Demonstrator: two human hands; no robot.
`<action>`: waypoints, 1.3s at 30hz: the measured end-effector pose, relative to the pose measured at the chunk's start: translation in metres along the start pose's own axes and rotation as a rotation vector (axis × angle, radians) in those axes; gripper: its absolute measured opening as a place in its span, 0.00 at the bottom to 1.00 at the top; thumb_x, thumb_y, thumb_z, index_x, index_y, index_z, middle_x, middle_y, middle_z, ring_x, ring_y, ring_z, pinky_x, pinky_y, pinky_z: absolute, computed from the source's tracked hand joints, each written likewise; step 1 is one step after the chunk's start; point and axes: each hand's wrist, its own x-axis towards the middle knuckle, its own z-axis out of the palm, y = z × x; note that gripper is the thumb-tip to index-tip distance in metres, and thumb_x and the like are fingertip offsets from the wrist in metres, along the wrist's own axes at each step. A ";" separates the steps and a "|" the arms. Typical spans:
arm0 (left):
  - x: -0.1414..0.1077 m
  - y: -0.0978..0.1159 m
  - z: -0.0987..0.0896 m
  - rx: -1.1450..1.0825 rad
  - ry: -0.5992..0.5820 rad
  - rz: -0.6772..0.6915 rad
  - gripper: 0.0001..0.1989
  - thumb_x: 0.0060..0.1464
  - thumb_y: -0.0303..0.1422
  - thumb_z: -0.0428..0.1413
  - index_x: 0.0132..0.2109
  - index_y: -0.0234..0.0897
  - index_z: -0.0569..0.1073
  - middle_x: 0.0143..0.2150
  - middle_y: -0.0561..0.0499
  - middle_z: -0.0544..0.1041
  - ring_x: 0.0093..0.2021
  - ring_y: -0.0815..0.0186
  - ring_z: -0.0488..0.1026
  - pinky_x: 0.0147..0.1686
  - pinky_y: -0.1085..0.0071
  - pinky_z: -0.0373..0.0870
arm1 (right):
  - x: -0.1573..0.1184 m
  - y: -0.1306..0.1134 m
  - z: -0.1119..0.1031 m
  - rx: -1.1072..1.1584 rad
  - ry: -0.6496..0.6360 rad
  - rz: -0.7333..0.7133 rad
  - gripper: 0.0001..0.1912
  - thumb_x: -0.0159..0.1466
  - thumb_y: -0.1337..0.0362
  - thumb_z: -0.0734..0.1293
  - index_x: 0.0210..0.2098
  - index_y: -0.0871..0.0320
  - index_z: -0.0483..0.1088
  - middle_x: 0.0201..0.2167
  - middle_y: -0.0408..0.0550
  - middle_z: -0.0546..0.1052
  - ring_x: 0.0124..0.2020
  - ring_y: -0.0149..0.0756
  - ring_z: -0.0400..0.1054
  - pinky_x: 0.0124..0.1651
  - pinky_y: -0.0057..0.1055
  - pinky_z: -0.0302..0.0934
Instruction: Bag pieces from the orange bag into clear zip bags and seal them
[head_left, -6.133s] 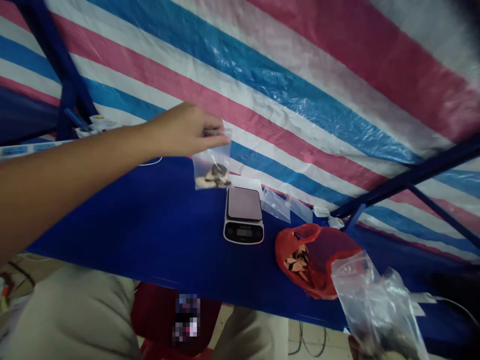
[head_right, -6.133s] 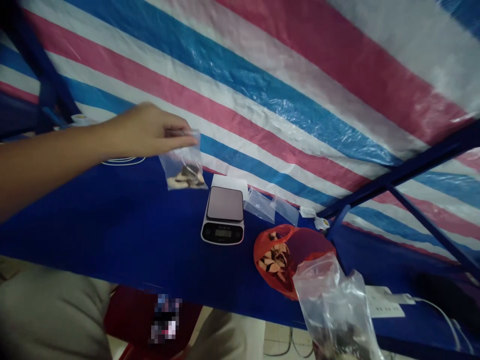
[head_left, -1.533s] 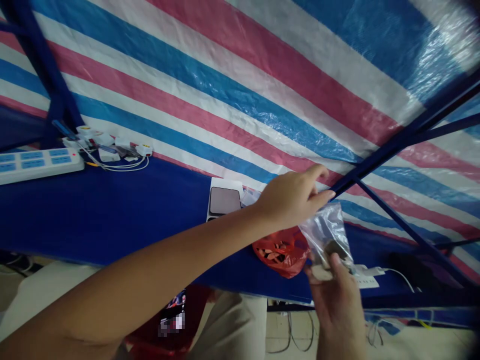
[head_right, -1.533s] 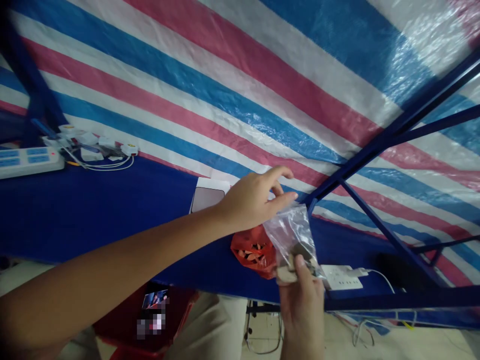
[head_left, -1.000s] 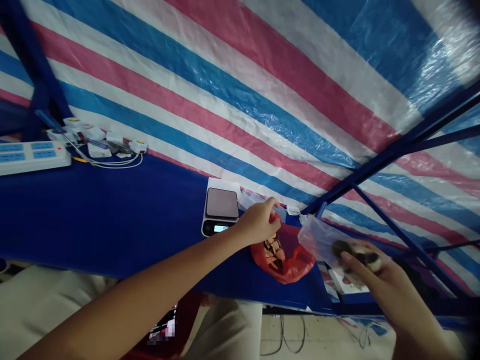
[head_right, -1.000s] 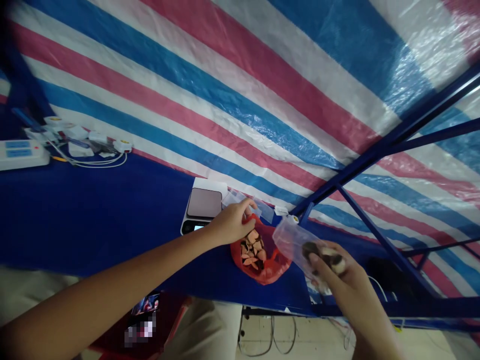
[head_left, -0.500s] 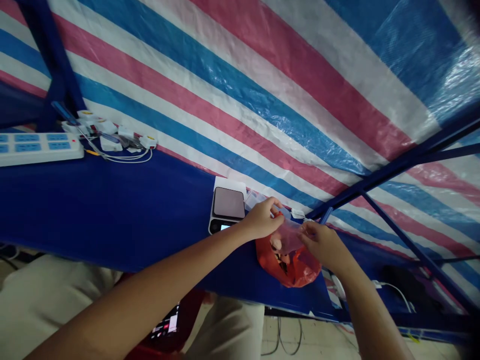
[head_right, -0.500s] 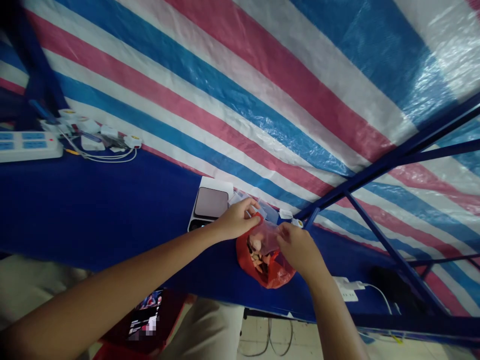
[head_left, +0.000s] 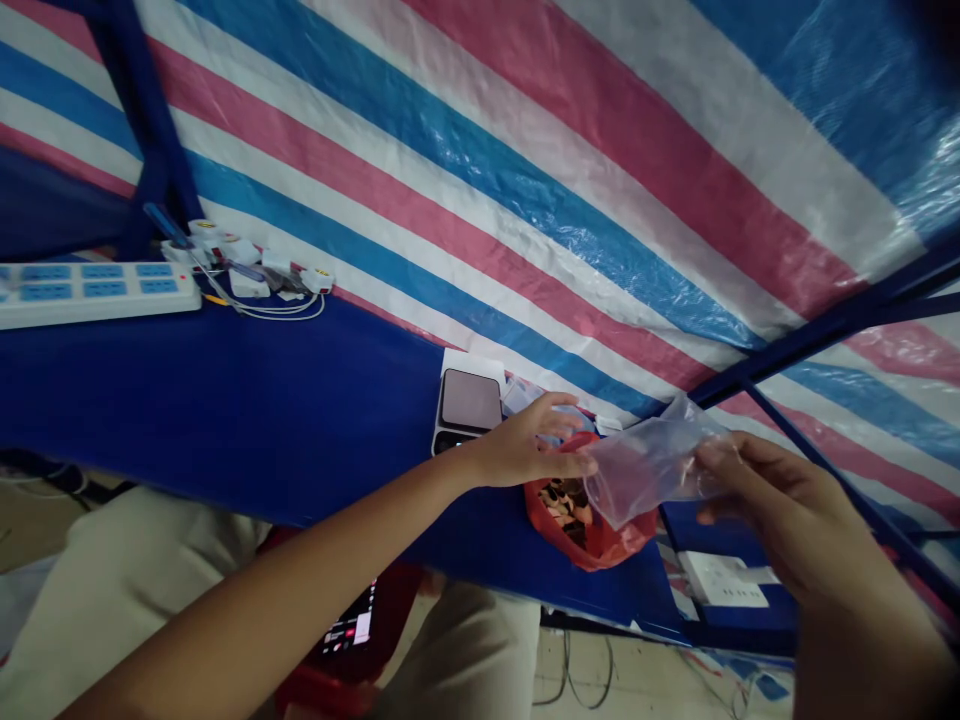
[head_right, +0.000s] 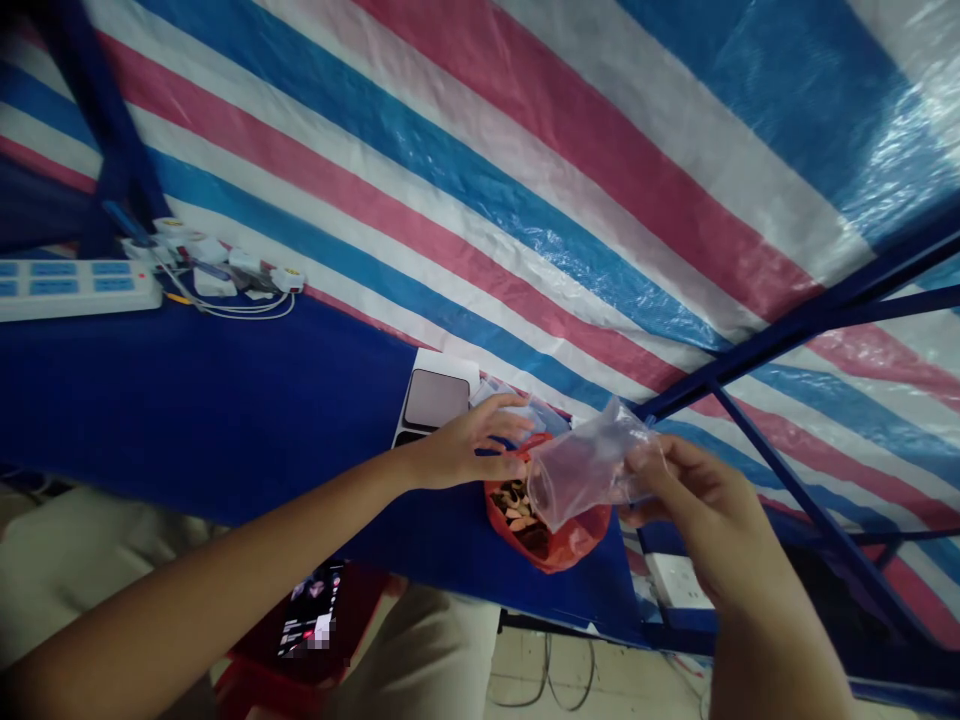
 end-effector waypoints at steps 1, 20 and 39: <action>-0.006 -0.001 0.000 -0.052 -0.008 -0.009 0.37 0.49 0.41 0.68 0.61 0.42 0.62 0.56 0.39 0.75 0.56 0.56 0.73 0.53 0.58 0.69 | 0.000 0.003 0.009 0.071 0.006 0.025 0.20 0.53 0.46 0.76 0.31 0.57 0.76 0.29 0.47 0.76 0.26 0.34 0.71 0.23 0.26 0.69; -0.125 -0.020 -0.104 0.021 0.759 -0.291 0.24 0.50 0.43 0.63 0.51 0.38 0.66 0.28 0.54 0.75 0.26 0.66 0.72 0.28 0.70 0.69 | 0.042 0.030 0.216 0.210 -0.229 0.116 0.16 0.61 0.53 0.68 0.41 0.59 0.70 0.37 0.52 0.79 0.29 0.41 0.76 0.29 0.36 0.72; -0.214 -0.055 -0.123 1.580 0.515 -0.315 0.28 0.67 0.40 0.38 0.69 0.38 0.61 0.70 0.44 0.63 0.71 0.51 0.56 0.69 0.41 0.47 | -0.024 0.046 0.356 -0.602 -0.571 -0.694 0.38 0.72 0.47 0.55 0.72 0.66 0.47 0.74 0.62 0.46 0.75 0.52 0.35 0.73 0.58 0.29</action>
